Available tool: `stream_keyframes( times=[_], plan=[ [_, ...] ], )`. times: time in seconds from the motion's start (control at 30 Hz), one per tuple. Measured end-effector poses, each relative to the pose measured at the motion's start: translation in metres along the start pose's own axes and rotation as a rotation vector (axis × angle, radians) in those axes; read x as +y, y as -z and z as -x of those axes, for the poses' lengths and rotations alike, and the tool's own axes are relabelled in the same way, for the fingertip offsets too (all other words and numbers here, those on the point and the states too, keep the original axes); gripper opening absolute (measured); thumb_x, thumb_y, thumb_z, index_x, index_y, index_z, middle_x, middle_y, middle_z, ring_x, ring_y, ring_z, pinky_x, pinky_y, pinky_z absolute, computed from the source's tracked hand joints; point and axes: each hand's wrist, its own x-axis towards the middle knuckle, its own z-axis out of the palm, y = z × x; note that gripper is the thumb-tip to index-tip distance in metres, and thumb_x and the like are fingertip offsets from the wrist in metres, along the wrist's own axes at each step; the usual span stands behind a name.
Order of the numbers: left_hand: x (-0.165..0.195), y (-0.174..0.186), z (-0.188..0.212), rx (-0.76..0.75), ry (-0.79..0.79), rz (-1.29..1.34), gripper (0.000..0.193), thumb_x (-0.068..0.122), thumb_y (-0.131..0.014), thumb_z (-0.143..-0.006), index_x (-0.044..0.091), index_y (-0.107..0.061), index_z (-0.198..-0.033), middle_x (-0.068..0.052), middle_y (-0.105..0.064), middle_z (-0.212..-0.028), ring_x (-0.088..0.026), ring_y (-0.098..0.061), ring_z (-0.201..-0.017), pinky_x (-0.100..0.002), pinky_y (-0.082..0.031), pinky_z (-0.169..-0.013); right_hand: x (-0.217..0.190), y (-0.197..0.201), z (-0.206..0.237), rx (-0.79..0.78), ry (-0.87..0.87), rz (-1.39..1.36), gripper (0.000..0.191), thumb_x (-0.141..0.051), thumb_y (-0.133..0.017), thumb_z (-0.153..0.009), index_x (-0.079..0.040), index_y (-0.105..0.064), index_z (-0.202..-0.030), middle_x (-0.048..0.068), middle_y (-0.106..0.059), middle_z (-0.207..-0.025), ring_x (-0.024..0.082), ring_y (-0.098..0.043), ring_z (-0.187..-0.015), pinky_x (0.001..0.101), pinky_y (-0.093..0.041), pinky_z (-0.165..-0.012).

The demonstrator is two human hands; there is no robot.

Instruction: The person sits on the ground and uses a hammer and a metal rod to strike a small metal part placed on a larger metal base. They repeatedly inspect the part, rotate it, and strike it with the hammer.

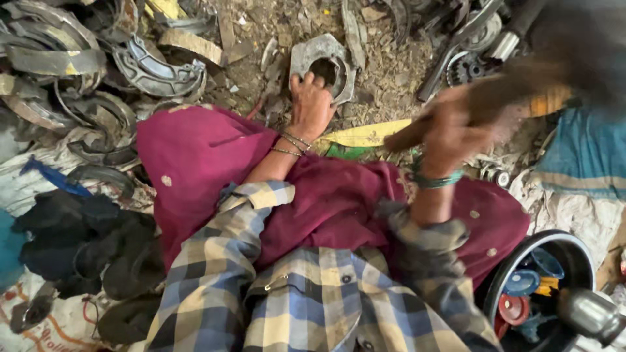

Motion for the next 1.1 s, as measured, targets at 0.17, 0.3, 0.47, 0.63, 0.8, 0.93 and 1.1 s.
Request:
stream_keyframes(
  times=[0.17, 0.3, 0.47, 0.63, 0.8, 0.93, 1.1],
  plan=[
    [-0.002, -0.009, 0.0, 0.004, 0.015, 0.036, 0.024, 0.033, -0.086, -0.072, 0.013, -0.078, -0.081, -0.012, -0.068, -0.097, -0.031, -0.056, -0.11, -0.054, -0.031, -0.1, -0.014, -0.006, -0.047, 0.262, 0.261, 0.036, 0.058, -0.011, -0.076, -0.089, 0.006, -0.046, -0.135, 0.02, -0.069, -0.102, 0.026, -0.07, -0.082, 0.0386, -0.062, -0.069],
    [-0.005, -0.017, -0.003, 0.238, -0.053, -0.017, 0.008, 0.021, -0.084, -0.08, 0.019, -0.077, -0.084, -0.005, -0.068, -0.101, -0.03, -0.055, -0.117, -0.055, -0.029, -0.108, 0.035, -0.058, 0.057, -0.403, -0.216, 0.534, 0.067, -0.014, -0.079, -0.085, 0.011, -0.045, -0.137, 0.027, -0.067, -0.111, 0.034, -0.069, -0.093, 0.0438, -0.06, -0.076],
    [-0.001, -0.014, -0.006, 0.046, 0.022, -0.102, 0.016, 0.019, -0.083, -0.062, 0.021, -0.079, -0.078, -0.012, -0.071, -0.104, -0.033, -0.057, -0.117, -0.059, -0.03, -0.106, 0.065, -0.043, 0.095, -0.344, -0.802, 0.422, 0.042, -0.013, -0.071, -0.087, 0.005, -0.056, -0.122, 0.022, -0.072, -0.094, 0.029, -0.072, -0.078, 0.0426, -0.059, -0.067],
    [0.004, -0.005, -0.006, -0.003, 0.058, 0.069, 0.028, 0.032, -0.086, -0.078, 0.009, -0.077, -0.09, -0.015, -0.069, -0.101, -0.035, -0.056, -0.115, -0.058, -0.031, -0.104, 0.009, 0.002, -0.025, 0.161, 0.51, 0.676, 0.048, -0.006, -0.077, -0.088, -0.003, -0.049, -0.127, 0.016, -0.06, -0.104, 0.027, -0.062, -0.082, 0.0399, -0.06, -0.08],
    [0.002, 0.0, -0.01, -0.01, 0.046, 0.04, 0.025, 0.032, -0.084, -0.074, 0.011, -0.078, -0.088, -0.013, -0.07, -0.1, -0.032, -0.056, -0.113, -0.055, -0.032, -0.102, -0.01, -0.013, -0.053, 0.286, 0.278, 0.161, 0.048, -0.013, -0.069, -0.095, 0.0, -0.045, -0.134, 0.017, -0.063, -0.102, 0.029, -0.067, -0.086, 0.0421, -0.058, -0.082],
    [0.003, -0.005, -0.012, -0.013, 0.036, -0.001, 0.024, 0.032, -0.084, -0.073, 0.012, -0.079, -0.085, -0.014, -0.07, -0.102, -0.033, -0.056, -0.115, -0.056, -0.031, -0.104, 0.033, -0.058, 0.062, -0.502, -0.318, 0.582, 0.055, -0.01, -0.073, -0.088, 0.006, -0.047, -0.134, 0.018, -0.067, -0.091, 0.027, -0.068, -0.074, 0.0393, -0.058, -0.064],
    [0.003, -0.017, -0.011, 0.097, 0.067, -0.172, 0.006, 0.016, -0.081, -0.076, 0.018, -0.077, -0.072, -0.008, -0.07, -0.107, -0.028, -0.055, -0.122, -0.063, -0.028, -0.112, 0.053, -0.034, 0.1, -0.379, -0.572, 0.375, 0.044, -0.008, -0.072, -0.092, 0.006, -0.053, -0.128, 0.013, -0.069, -0.081, 0.024, -0.069, -0.065, 0.0391, -0.057, -0.056]
  ],
)
